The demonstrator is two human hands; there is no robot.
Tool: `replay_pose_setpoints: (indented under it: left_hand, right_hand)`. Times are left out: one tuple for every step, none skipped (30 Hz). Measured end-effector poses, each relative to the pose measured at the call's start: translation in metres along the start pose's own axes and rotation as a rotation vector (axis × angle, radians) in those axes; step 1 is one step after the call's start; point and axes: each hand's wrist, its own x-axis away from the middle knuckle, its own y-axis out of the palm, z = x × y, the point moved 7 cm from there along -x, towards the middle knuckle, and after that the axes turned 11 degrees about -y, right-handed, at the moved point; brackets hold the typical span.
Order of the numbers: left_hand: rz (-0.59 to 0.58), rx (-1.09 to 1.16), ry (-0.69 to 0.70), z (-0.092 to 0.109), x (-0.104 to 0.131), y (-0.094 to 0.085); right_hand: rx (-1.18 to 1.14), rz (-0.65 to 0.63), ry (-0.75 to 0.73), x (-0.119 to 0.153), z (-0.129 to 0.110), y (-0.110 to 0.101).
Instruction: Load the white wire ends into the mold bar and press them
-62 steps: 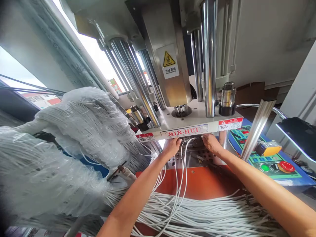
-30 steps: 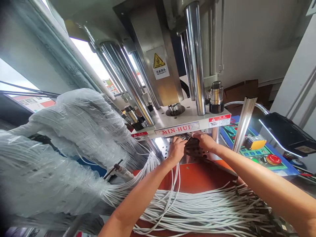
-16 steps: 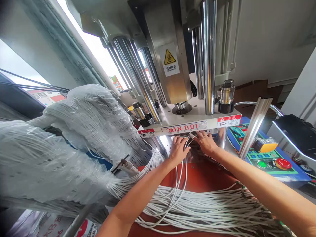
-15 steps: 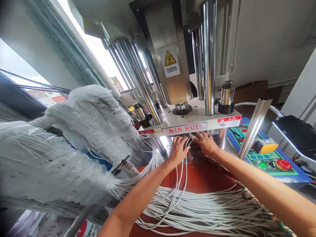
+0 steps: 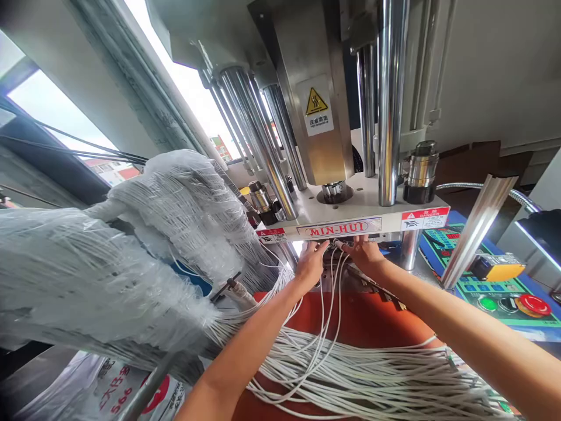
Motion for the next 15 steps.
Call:
replay_pose_setpoints:
  left_hand:
    - [-0.030,-0.023,0.011,0.001,-0.002,0.002]
    - [-0.060,-0.045,0.024,0.002,-0.004,0.004]
    - [-0.085,-0.070,0.039,0.003,-0.006,0.005]
    - [-0.103,-0.098,0.062,0.004,-0.008,0.006]
    - [-0.113,-0.129,0.091,0.005,-0.010,0.006]
    - [-0.115,-0.160,0.126,0.006,-0.012,0.006]
    - [-0.116,-0.190,0.162,0.007,-0.013,0.006]
    - [-0.118,-0.215,0.195,0.008,-0.015,0.006]
    - [-0.124,-0.233,0.225,0.008,-0.017,0.007]
    - [-0.132,-0.242,0.248,0.009,-0.019,0.009]
    - [-0.143,-0.241,0.260,0.009,-0.021,0.010]
    - [-0.159,-0.226,0.256,0.008,-0.023,0.011]
    - [-0.180,-0.195,0.234,0.007,-0.025,0.012]
    - [-0.202,-0.155,0.201,0.005,-0.026,0.013]
    - [-0.220,-0.114,0.161,0.002,-0.026,0.013]
  right_hand:
    - [0.006,-0.003,-0.003,0.000,0.000,0.000]
    - [0.011,-0.005,-0.008,0.000,0.000,0.000]
    - [0.014,-0.004,-0.013,0.000,0.000,0.000]
    - [0.016,0.000,-0.017,0.000,0.001,0.000]
    - [0.016,0.005,-0.020,0.000,0.001,0.000]
    - [0.015,0.007,-0.021,0.000,0.001,0.000]
    - [0.014,0.008,-0.022,0.000,0.002,0.002]
    - [0.010,0.011,-0.022,-0.001,0.002,0.003]
    - [0.005,0.015,-0.017,-0.002,0.003,0.005]
    - [-0.008,0.022,-0.009,-0.003,0.005,0.008]
    - [-0.042,0.038,0.002,-0.003,0.008,0.010]
    - [-0.093,0.061,0.014,-0.003,0.012,0.012]
    - [-0.151,0.089,0.025,-0.002,0.016,0.015]
    - [-0.208,0.115,0.035,0.001,0.021,0.018]
    - [-0.254,0.139,0.042,0.005,0.026,0.022]
